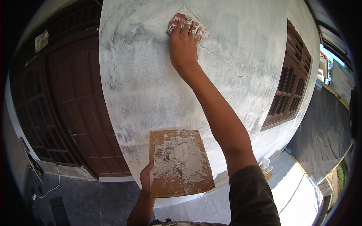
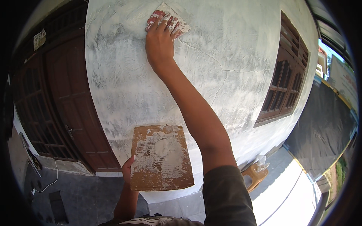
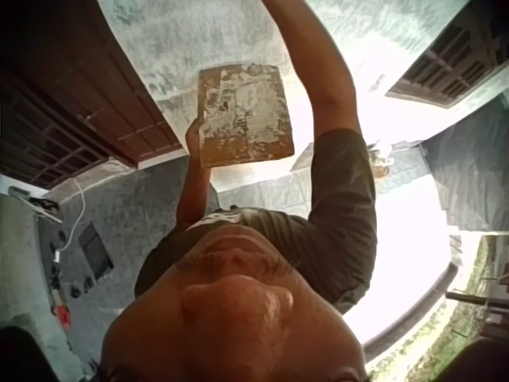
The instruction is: Applying and smoothing wall putty on an exterior wall using a scraper.
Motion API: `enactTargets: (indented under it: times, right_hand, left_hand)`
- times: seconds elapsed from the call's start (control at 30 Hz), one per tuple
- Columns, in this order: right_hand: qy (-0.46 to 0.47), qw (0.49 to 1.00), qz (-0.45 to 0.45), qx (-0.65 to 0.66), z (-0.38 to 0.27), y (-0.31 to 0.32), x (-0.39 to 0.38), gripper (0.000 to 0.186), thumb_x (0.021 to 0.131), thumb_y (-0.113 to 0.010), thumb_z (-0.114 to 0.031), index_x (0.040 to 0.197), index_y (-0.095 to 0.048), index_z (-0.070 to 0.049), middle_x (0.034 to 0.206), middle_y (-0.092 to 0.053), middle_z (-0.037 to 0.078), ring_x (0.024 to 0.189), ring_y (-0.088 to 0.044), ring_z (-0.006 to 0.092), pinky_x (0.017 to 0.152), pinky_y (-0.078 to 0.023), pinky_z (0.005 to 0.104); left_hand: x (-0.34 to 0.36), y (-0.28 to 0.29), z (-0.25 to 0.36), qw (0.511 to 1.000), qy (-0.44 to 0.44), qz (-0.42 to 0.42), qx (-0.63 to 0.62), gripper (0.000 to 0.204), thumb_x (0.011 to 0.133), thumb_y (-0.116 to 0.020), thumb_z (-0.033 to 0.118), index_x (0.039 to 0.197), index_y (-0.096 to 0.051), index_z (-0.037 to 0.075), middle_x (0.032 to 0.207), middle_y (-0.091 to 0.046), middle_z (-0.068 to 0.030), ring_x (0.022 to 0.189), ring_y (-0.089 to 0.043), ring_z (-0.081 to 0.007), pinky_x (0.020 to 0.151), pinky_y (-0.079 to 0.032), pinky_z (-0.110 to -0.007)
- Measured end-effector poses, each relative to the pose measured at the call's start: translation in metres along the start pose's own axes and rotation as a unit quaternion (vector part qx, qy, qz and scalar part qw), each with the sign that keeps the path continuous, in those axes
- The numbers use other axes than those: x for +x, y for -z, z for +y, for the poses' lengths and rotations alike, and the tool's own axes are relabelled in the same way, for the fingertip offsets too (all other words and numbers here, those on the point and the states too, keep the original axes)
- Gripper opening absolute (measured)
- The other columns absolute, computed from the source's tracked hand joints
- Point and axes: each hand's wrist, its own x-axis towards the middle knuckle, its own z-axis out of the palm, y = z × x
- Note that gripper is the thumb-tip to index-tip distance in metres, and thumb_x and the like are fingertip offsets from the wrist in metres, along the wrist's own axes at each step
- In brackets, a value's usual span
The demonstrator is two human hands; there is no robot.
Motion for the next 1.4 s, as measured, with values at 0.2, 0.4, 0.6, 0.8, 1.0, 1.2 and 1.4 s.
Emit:
enactTargets:
  times: [0.2, 0.4, 0.6, 0.8, 1.0, 1.2, 1.4]
  right_hand:
    - [0.021, 0.996, -0.076, -0.032, -0.013, 0.013, -0.020, 0.052, 0.076, -0.051, 0.003, 0.124, -0.035, 0.016, 0.117, -0.044, 0.032, 0.099, -0.055, 0.0394, 0.089, -0.041, 0.0537]
    - [0.097, 0.990, -0.074, -0.069, -0.028, 0.026, -0.076, 0.051, 0.078, -0.047, 0.000, 0.125, -0.035, 0.016, 0.124, -0.039, 0.034, 0.120, -0.038, 0.0468, 0.096, -0.034, 0.0542]
    - [0.002, 0.945, -0.209, 0.250, -0.022, 0.126, -0.135, 0.052, 0.074, -0.044, 0.012, 0.125, -0.042, 0.005, 0.115, -0.051, 0.029, 0.111, -0.050, 0.0396, 0.089, -0.044, 0.0378]
    - [-0.405, 0.656, -0.286, 0.569, 0.026, 0.180, -0.190, 0.030, 0.083, -0.047, 0.004, 0.113, -0.052, 0.004, 0.094, -0.062, 0.005, 0.081, -0.057, 0.0104, 0.072, -0.046, 0.0253]
    - [-0.574, 0.531, -0.305, 0.543, 0.055, 0.164, -0.265, 0.030, 0.083, -0.050, 0.003, 0.113, -0.052, 0.006, 0.100, -0.061, 0.010, 0.086, -0.060, 0.0133, 0.075, -0.048, 0.0254]
    - [-0.598, 0.506, -0.335, 0.523, 0.047, 0.165, -0.294, 0.026, 0.083, -0.048, 0.003, 0.108, -0.055, 0.008, 0.097, -0.063, 0.011, 0.084, -0.061, 0.0145, 0.074, -0.049, 0.0264]
    - [-0.592, 0.514, -0.336, 0.522, 0.088, 0.169, -0.318, 0.027, 0.084, -0.048, 0.002, 0.109, -0.054, 0.009, 0.099, -0.063, 0.013, 0.086, -0.062, 0.0164, 0.076, -0.050, 0.0272]
  left_hand:
    - [0.002, -0.002, 0.004, 1.000, 0.001, -0.018, -0.003, 0.039, 0.089, -0.044, 0.022, 0.119, -0.048, -0.001, 0.111, -0.058, -0.0153, 0.099, -0.058, -0.0278, 0.088, -0.045, -0.040]
    - [-0.006, 0.004, 0.007, 1.000, -0.007, -0.008, 0.014, 0.038, 0.089, -0.044, 0.022, 0.119, -0.048, -0.001, 0.110, -0.058, -0.0150, 0.097, -0.058, -0.0275, 0.087, -0.045, -0.039]
    - [-0.026, 0.005, -0.002, 1.000, -0.009, 0.014, 0.012, 0.038, 0.089, -0.044, 0.022, 0.120, -0.048, 0.000, 0.112, -0.058, -0.0144, 0.098, -0.058, -0.0270, 0.087, -0.045, -0.039]
    - [-0.015, 0.040, -0.004, 0.999, -0.013, -0.012, -0.035, 0.039, 0.091, -0.041, 0.021, 0.119, -0.048, -0.004, 0.113, -0.058, -0.0175, 0.099, -0.059, -0.0279, 0.088, -0.046, -0.039]
    - [0.004, 0.047, 0.002, 0.999, -0.016, 0.027, -0.006, 0.038, 0.091, -0.041, 0.021, 0.119, -0.048, -0.004, 0.113, -0.058, -0.0165, 0.099, -0.059, -0.0268, 0.088, -0.047, -0.039]
    - [0.002, 0.059, 0.001, 0.999, -0.016, 0.040, 0.004, 0.038, 0.091, -0.043, 0.021, 0.119, -0.048, -0.003, 0.111, -0.058, -0.0151, 0.098, -0.059, -0.0259, 0.086, -0.047, -0.038]
    - [0.007, 0.057, -0.038, 0.999, -0.008, 0.033, 0.033, 0.037, 0.090, -0.044, 0.021, 0.119, -0.048, -0.002, 0.112, -0.058, -0.0144, 0.099, -0.058, -0.0251, 0.087, -0.046, -0.038]
